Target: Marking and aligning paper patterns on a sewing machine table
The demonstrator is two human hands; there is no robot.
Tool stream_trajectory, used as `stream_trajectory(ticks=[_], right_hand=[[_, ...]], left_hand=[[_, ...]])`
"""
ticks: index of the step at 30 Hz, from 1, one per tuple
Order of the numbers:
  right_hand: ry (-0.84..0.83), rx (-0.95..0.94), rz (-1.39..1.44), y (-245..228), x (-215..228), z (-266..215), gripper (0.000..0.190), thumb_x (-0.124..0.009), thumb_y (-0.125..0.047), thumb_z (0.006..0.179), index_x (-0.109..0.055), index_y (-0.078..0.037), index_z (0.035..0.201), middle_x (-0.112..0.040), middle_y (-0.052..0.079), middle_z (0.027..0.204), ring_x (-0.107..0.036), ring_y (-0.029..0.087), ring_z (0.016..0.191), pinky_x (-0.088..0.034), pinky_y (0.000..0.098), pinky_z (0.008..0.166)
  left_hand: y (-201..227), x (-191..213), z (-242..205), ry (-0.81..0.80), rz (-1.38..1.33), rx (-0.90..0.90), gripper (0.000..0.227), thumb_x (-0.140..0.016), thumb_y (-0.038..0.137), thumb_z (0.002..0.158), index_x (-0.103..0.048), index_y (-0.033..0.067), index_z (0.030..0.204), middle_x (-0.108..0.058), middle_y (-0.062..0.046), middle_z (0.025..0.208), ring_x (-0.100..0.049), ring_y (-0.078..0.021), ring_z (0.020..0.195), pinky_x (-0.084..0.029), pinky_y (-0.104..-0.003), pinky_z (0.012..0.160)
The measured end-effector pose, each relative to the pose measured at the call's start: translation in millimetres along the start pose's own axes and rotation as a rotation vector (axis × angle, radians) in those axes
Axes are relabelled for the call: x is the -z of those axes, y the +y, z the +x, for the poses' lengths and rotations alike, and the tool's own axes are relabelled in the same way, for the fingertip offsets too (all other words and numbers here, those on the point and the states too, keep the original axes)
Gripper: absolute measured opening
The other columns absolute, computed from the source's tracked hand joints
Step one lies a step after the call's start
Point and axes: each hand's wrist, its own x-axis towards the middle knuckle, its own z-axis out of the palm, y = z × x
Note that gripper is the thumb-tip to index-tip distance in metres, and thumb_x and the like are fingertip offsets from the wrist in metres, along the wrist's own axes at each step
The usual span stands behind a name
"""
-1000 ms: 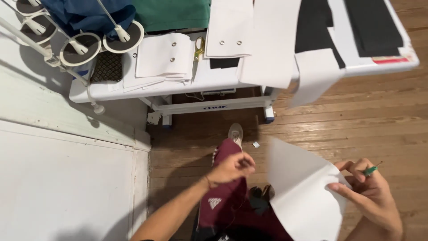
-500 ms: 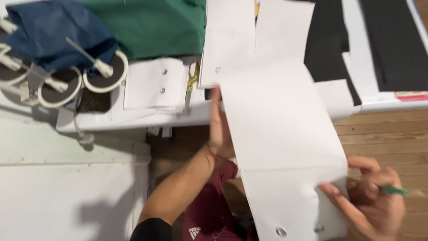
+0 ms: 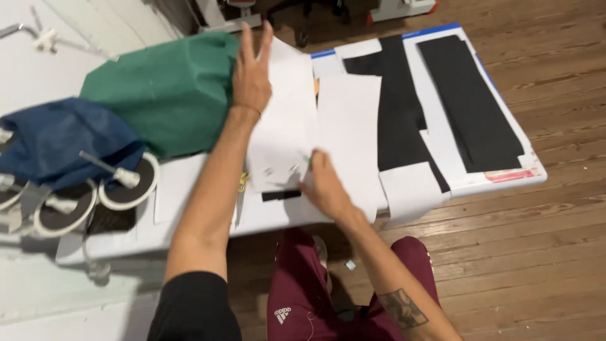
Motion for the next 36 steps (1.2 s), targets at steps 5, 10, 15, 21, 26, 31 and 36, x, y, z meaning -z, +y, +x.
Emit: stream_trajectory(ticks=[5, 10, 15, 21, 26, 31, 36], right_hand=[[-0.010, 0.108, -0.444, 14.6, -22.9, -5.5, 0.050, -0.083, -0.021, 0.098, -0.058, 0.005, 0.133, -0.067, 0.032, 0.148, -0.065, 0.048, 0.142, -0.049, 0.0583, 0.124], [-0.008, 0.161, -0.510, 28.0, 2.0, -25.3, 0.044, -0.090, -0.033, 0.101, -0.056, -0.008, 0.113, -0.062, 0.023, 0.149, -0.062, 0.045, 0.147, -0.050, 0.0505, 0.122], [0.029, 0.148, -0.343, 11.1, 39.9, -33.4, 0.040, -0.090, -0.029, 0.101, -0.055, -0.009, 0.104, -0.065, 0.017, 0.139, -0.069, 0.040, 0.130, -0.057, 0.0464, 0.106], [0.081, 0.043, -0.107, 2.5, 70.6, -27.9, 0.039, -0.090, -0.025, 0.104, -0.054, -0.011, 0.105, -0.069, 0.011, 0.127, -0.072, 0.029, 0.111, -0.059, 0.0420, 0.096], [0.096, 0.042, -0.073, 6.4, 70.6, -30.5, 0.041, -0.090, -0.029, 0.105, -0.053, -0.011, 0.106, -0.069, 0.010, 0.125, -0.072, 0.031, 0.111, -0.059, 0.0413, 0.095], [0.105, -0.025, -0.023, 12.4, 74.2, -36.2, 0.038, -0.090, -0.026, 0.105, -0.061, -0.009, 0.120, -0.066, 0.009, 0.115, -0.070, 0.029, 0.102, -0.060, 0.0442, 0.091], [0.079, -0.079, 0.009, 31.4, 69.3, -36.0, 0.040, -0.090, -0.028, 0.105, -0.064, -0.010, 0.130, -0.060, 0.007, 0.107, -0.068, 0.029, 0.098, -0.059, 0.0446, 0.090]], left_hand=[[62.5, -77.4, -7.2, -0.340, -0.318, -0.209, 0.051, -0.076, 0.027, 0.100, -0.078, 0.0193, 0.151, -0.058, -0.011, 0.163, -0.055, -0.0344, 0.154, -0.047, -0.048, 0.129], [68.2, -155.3, -13.0, -0.537, -0.137, -0.145, 0.044, -0.085, 0.059, 0.099, -0.087, 0.0280, 0.129, -0.065, 0.006, 0.139, -0.062, -0.0265, 0.136, -0.055, -0.051, 0.113], [70.3, -149.1, -19.9, -0.419, -0.224, -0.156, 0.021, -0.069, 0.051, 0.111, -0.075, 0.0315, 0.105, -0.062, 0.011, 0.126, -0.059, -0.0210, 0.131, -0.048, -0.045, 0.105], [69.6, -77.3, -10.1, -0.301, -1.029, 0.225, 0.011, -0.074, 0.034, 0.120, -0.076, 0.0232, 0.117, -0.089, 0.003, 0.104, -0.084, -0.0166, 0.089, -0.067, -0.029, 0.078], [81.0, -35.9, -21.7, -0.443, -1.115, 0.213, 0.019, -0.068, 0.038, 0.122, -0.071, 0.0202, 0.126, -0.090, -0.009, 0.117, -0.086, -0.0276, 0.105, -0.066, -0.038, 0.092], [100.7, -9.5, -21.7, -0.642, -0.981, 0.068, 0.010, -0.080, 0.024, 0.111, -0.077, 0.0168, 0.116, -0.088, -0.005, 0.106, -0.083, -0.0254, 0.111, -0.062, -0.041, 0.109], [87.2, -42.3, -39.0, -0.582, -0.518, -0.394, 0.017, -0.088, 0.047, 0.101, -0.084, 0.0305, 0.104, -0.078, 0.009, 0.120, -0.071, -0.0209, 0.125, -0.053, -0.043, 0.111]])
